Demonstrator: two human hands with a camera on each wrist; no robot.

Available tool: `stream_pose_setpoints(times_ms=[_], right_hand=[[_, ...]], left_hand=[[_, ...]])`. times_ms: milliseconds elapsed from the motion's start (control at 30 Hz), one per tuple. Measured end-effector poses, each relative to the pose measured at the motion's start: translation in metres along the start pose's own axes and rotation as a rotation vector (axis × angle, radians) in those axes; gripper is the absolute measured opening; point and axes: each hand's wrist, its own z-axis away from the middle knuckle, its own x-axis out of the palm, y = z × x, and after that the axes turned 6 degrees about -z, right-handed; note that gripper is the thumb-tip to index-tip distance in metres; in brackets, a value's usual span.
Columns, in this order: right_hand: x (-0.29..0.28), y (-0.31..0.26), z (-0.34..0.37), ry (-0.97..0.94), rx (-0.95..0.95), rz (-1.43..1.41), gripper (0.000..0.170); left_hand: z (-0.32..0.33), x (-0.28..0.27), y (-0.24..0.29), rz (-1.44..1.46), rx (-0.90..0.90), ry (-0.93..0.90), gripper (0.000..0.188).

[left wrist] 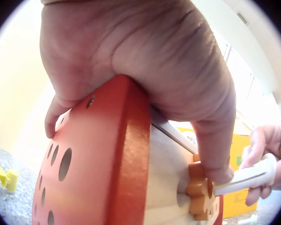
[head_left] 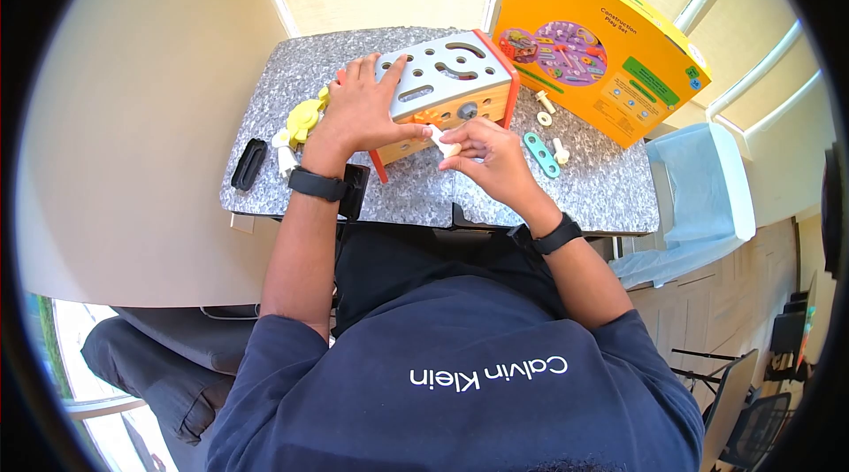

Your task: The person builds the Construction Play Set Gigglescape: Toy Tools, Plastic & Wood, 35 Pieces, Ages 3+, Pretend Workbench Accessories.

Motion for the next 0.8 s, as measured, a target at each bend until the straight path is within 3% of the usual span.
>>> stream_pose_setpoints(times_ms=[800], right_hand=[[0.019,0.011,-0.012,0.086,-0.076,0.100,0.029]], left_hand=[[-0.001,0.007,-0.001,0.005,0.011,0.051,0.119]])
